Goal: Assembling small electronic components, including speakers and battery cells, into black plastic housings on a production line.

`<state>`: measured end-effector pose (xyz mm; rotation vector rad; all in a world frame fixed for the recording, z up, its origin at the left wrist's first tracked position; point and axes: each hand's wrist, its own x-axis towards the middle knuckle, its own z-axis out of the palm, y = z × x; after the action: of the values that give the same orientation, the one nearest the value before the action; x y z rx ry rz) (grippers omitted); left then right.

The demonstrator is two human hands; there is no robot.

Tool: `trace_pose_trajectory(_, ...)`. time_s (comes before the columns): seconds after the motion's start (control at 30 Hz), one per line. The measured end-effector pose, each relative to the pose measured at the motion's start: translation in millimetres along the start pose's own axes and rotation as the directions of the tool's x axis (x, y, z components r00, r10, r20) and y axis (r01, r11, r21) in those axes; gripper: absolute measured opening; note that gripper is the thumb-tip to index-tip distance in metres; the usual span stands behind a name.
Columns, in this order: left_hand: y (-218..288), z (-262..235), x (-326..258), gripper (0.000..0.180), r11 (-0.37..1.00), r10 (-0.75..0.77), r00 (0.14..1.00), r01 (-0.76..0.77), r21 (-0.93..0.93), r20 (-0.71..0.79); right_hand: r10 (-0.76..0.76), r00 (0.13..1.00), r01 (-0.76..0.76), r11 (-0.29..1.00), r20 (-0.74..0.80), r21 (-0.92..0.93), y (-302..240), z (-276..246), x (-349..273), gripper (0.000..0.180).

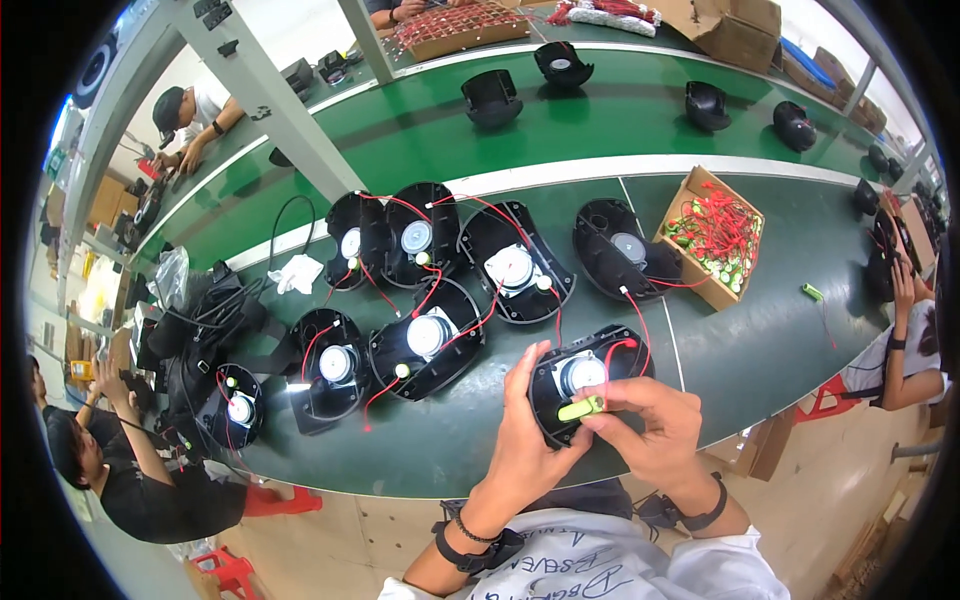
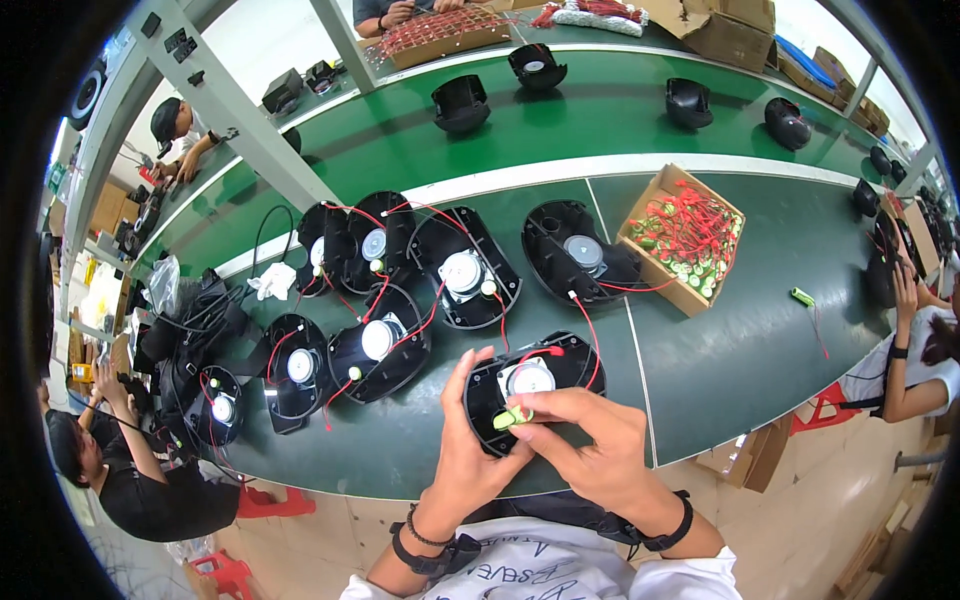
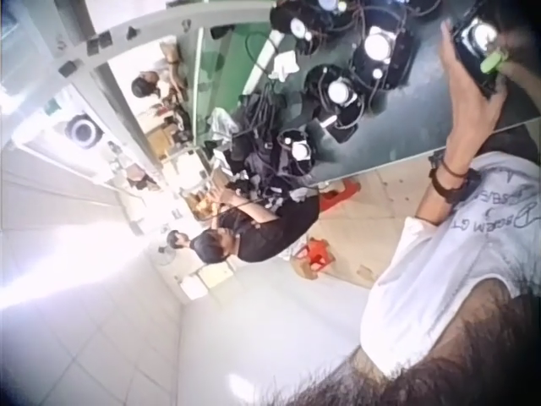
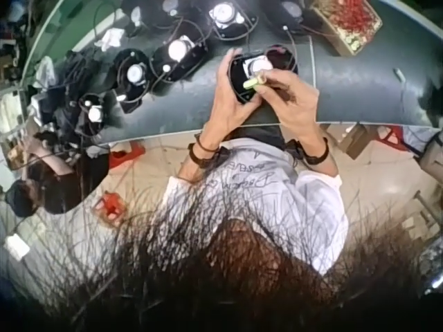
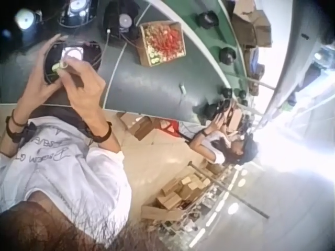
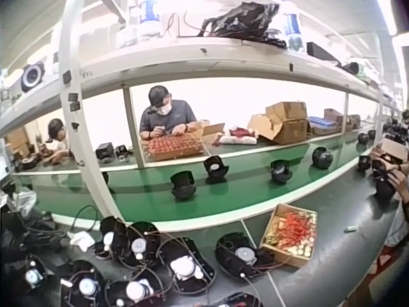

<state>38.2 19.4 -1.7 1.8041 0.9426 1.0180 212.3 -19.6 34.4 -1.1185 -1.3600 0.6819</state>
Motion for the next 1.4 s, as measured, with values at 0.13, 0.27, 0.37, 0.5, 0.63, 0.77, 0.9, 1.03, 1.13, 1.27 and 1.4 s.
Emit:
trace_pose_trajectory(0.13, -0.8, -1.0, 3.2, 0.112, 0.994, 0.092, 0.996, -0.092, 0.057, 0.014, -0.114, 0.99, 0.128, 0.973, 0.083, -0.19, 2.7, 3.6, 0.5, 0.024)
trace_pose_trajectory(0.27, -0.4, -5.8, 4.8, 0.11, 0.995, 0.087, 0.994, -0.09, 0.042, 0.063, -0.257, 0.945, 0.308, 0.906, 0.203, -0.29, 3.1, -1.4, 8.4, 0.029)
trace_pose_trajectory(0.37, -2.0, -11.2, 8.7, 0.108, 0.995, 0.103, 0.989, -0.104, 0.002, 0.104, -0.218, 0.918, 0.341, 0.86, 0.332, -0.379, 1.7, -8.4, 5.9, 0.035)
trace_pose_trajectory(0.5, -1.3, -22.3, 11.5, 0.105, 0.989, -0.074, 0.975, 0.098, -0.107, 0.208, -0.162, 0.894, 0.378, 0.771, 0.417, -0.512, -17.6, -18.0, 8.8, 0.053)
trace_pose_trajectory(0.63, 6.9, -39.8, 14.5, 0.106, 0.998, -0.007, 0.96, 0.025, -0.06, 0.281, -0.031, 0.866, 0.346, 0.759, 0.5, -0.552, -28.1, -30.7, 45.6, 0.088)
trace_pose_trajectory(0.77, 54.8, -61.6, -6.6, 0.097, 0.94, -0.028, 0.999, 0.017, 0.34, 0.028, 0.064, 0.831, 0.304, 0.779, 0.552, -0.548, -22.8, -20.0, 38.4, 0.095)
trace_pose_trajectory(0.9, 87.4, -88.8, -5.2, 0.05, 0.705, 0.416, 0.864, -0.504, 0.499, 0.284, 0.053, 0.869, 0.315, 0.709, 0.493, -0.631, -30.2, -3.0, 27.8, 0.096)
trace_pose_trajectory(1.03, 72.0, -94.1, 19.4, 0.026, 0.271, 0.309, 0.751, -0.658, 0.702, 0.584, 0.037, 0.9, 0.304, 0.66, 0.434, -0.687, -31.0, 7.2, 22.4, 0.098)
trace_pose_trajectory(1.13, 69.4, -99.6, 23.1, 0.022, 0.13, 0.193, 0.767, -0.638, 0.759, 0.612, 0.064, 0.914, 0.269, 0.641, 0.4, -0.718, -32.9, 11.3, 16.7, 0.098)
trace_pose_trajectory(1.27, 72.8, -101.0, 29.1, 0.022, 0.1, 0.008, 0.78, -0.623, 0.776, 0.626, 0.063, 0.921, 0.271, 0.603, 0.384, -0.75, -32.6, 12.3, 14.3, 0.098)
trace_pose_trajectory(1.4, 70.4, -103.5, 37.8, 0.018, 0.103, 0.227, 0.725, -0.682, 0.724, 0.651, 0.067, 0.924, 0.272, 0.575, 0.376, -0.771, -33.7, 14.5, 13.1, 0.098)
